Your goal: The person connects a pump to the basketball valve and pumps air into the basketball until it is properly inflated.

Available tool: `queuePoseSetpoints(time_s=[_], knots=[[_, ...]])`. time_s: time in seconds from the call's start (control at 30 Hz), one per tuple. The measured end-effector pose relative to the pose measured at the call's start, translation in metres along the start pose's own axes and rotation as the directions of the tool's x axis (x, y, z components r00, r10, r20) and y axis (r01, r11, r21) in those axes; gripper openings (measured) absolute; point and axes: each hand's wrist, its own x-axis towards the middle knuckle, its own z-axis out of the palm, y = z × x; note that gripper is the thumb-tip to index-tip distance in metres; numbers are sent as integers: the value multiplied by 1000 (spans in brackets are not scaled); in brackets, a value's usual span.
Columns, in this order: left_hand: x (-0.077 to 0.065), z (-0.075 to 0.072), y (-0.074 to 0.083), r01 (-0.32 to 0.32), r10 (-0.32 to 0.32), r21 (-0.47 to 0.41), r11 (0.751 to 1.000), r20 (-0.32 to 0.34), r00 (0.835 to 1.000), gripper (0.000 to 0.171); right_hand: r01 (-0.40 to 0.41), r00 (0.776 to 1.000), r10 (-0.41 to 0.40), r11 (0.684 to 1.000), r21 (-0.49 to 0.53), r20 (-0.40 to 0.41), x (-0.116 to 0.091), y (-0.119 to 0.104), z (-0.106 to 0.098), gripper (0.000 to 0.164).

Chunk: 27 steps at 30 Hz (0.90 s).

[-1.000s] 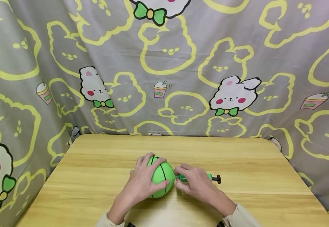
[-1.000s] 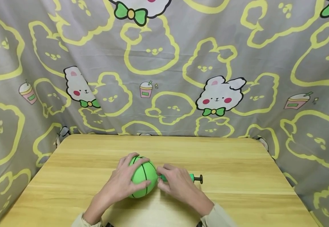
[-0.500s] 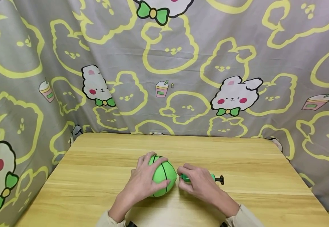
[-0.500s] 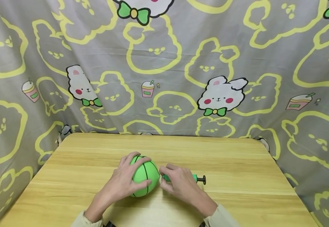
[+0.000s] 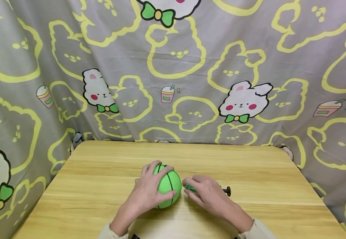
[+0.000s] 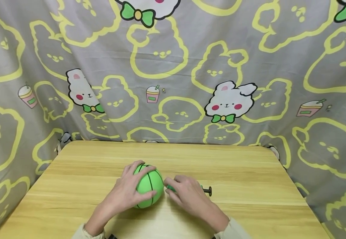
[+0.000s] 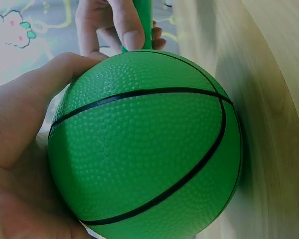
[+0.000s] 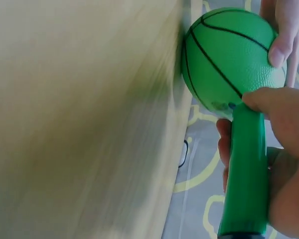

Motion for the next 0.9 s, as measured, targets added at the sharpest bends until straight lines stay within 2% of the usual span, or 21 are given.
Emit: queuePoseSetpoints(time_s=[0.23,0.47,0.9], knots=[[-2,-2,0,9,-8,11,1000,-15,1000,65,-25,999,21,994,-108,-42,-1,-5,7,15],[-2,-1,0,2,-2,21,1000,-16,1000,65,-31,995,18,991,-130,-95,-4,-6,10,13],[-1,1,2,-31,32,31,999,-6,999,63,-55,996,45,990,-132,-80,-10,-6,4,12]])
